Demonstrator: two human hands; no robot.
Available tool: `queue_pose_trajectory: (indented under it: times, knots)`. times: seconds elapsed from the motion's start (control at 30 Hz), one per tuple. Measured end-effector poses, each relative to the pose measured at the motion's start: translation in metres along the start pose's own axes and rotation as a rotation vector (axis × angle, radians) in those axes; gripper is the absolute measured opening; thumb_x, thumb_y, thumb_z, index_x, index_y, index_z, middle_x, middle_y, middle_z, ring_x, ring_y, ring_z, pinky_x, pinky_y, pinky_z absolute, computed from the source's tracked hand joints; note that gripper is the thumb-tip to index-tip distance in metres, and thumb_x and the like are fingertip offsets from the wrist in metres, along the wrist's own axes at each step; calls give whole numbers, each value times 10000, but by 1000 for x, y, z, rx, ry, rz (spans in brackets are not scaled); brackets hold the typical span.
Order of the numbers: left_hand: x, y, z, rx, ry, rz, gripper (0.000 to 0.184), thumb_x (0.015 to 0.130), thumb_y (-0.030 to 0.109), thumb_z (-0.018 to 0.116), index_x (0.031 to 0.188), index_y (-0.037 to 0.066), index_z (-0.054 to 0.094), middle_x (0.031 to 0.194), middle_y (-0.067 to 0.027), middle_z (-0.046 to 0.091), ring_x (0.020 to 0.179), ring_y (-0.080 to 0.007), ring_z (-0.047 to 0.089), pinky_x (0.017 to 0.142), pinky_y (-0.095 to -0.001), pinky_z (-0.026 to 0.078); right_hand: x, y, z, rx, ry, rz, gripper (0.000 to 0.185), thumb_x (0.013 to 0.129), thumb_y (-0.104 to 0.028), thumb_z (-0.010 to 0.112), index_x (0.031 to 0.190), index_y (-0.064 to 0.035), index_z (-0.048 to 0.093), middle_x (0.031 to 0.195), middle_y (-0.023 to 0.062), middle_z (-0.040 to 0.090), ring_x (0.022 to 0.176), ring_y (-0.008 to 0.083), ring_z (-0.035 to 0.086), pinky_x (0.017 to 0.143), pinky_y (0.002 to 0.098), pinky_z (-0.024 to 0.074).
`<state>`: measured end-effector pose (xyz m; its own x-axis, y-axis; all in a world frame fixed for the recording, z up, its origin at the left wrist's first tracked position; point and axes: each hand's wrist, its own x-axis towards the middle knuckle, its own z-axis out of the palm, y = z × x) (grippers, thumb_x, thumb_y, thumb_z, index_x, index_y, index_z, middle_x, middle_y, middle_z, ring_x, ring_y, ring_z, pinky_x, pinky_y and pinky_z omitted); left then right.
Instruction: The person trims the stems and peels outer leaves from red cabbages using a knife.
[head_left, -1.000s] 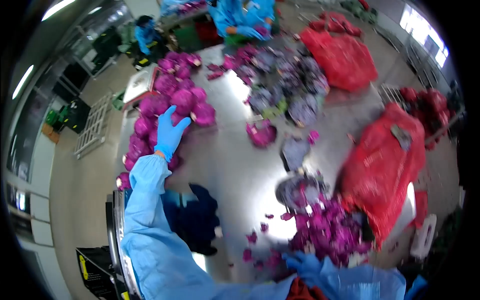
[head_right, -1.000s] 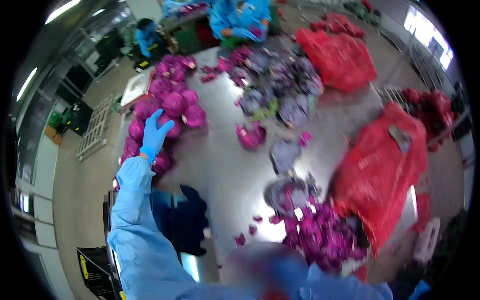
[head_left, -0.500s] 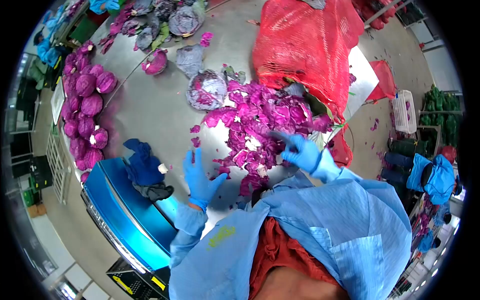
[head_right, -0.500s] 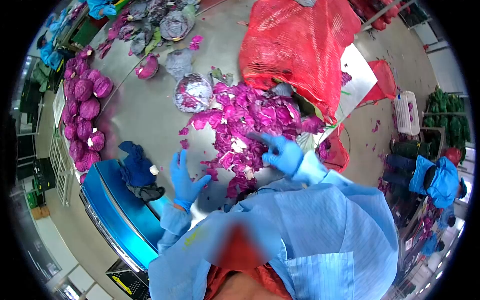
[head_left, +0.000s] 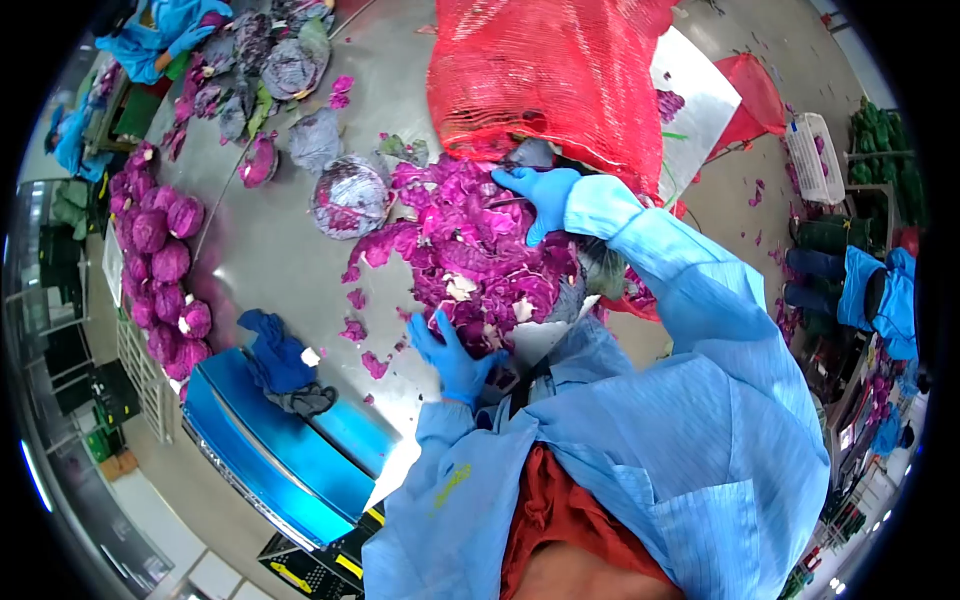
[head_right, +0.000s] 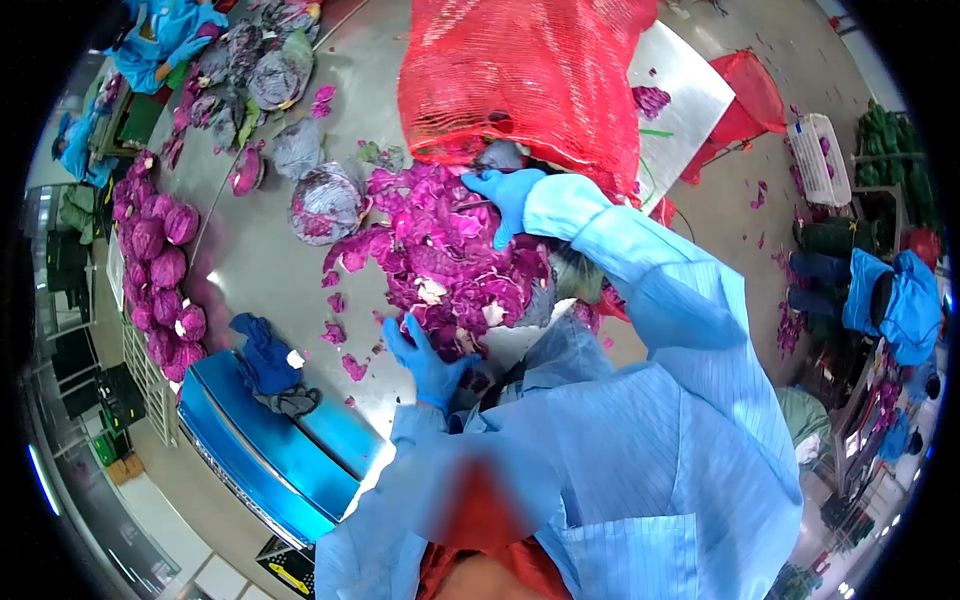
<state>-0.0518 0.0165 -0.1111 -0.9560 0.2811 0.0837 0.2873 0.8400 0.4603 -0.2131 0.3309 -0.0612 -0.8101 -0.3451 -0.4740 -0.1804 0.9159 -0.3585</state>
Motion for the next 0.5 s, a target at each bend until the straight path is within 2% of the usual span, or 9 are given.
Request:
queue_pose_trajectory:
  times: [0.07,0.13,0.17,0.2,0.27,0.3,0.4,0.43,0.5]
  knots:
    - [23,17,10,7,-5,-28,1346,424,561,877,1483,95,190,1479,-315,115,1353,-511,160,1068,-599,194,-2,2,-1,-35,-68,17,1257,529,-518,841,1509,-167,136,1415,168,431,1170,342,547,859,458,491]
    - [37,27,21,20,13,-40,1330,427,562,875,1486,113,208,1483,-314,118,1351,-517,159,1065,-612,187,-6,8,-5,-25,-82,-5,1242,521,-525,839,1503,-149,178,1300,173,533,1071,355,596,828,463,494]
    - [40,32,29,16,45,-34,1217,504,539,857,1483,146,249,1484,-317,132,1351,-523,153,1059,-628,176,-3,19,1,18,-76,-64,1229,529,-519,839,1504,-169,178,1322,180,514,1083,363,587,856,450,486]
    - [47,40,31,50,30,-39,1168,531,529,846,1476,155,272,1484,-319,137,1349,-526,154,1058,-630,175,-1,27,5,68,-62,-116,1216,537,-514,839,1506,-189,179,1345,187,495,1095,372,578,885,437,478]
    - [50,62,37,105,-37,-45,1069,583,510,823,1463,174,317,1484,-324,146,1345,-531,156,1056,-635,172,-2,46,18,176,24,-172,1156,532,-420,860,1485,-171,255,1289,221,520,1096,405,562,922,445,460]
    - [53,66,48,71,41,-21,971,631,488,789,1449,199,352,1489,-318,157,1339,-541,155,1058,-632,172,-5,52,20,197,30,-169,1140,534,-399,857,1481,-169,266,1287,226,519,1101,405,558,924,447,460]
    - [55,83,75,119,65,31,938,637,504,777,1437,223,376,1493,-302,167,1333,-542,164,1046,-644,184,-27,82,23,268,46,-158,1104,541,-295,840,1478,-154,274,1315,241,492,1167,393,520,1000,436,428]
    - [58,94,83,10,75,19,869,604,556,770,1371,294,456,1491,-264,169,1340,-562,110,1040,-675,161,-36,99,31,333,83,-175,1102,543,-281,835,1480,-147,271,1321,241,489,1180,392,512,1020,430,412]
    - [61,120,95,-17,65,49,869,603,578,759,1367,290,462,1486,-261,179,1337,-565,112,1035,-679,165,-62,126,43,424,190,-192,1072,549,-300,837,1465,-132,305,1343,237,477,1204,394,496,1028,424,406]
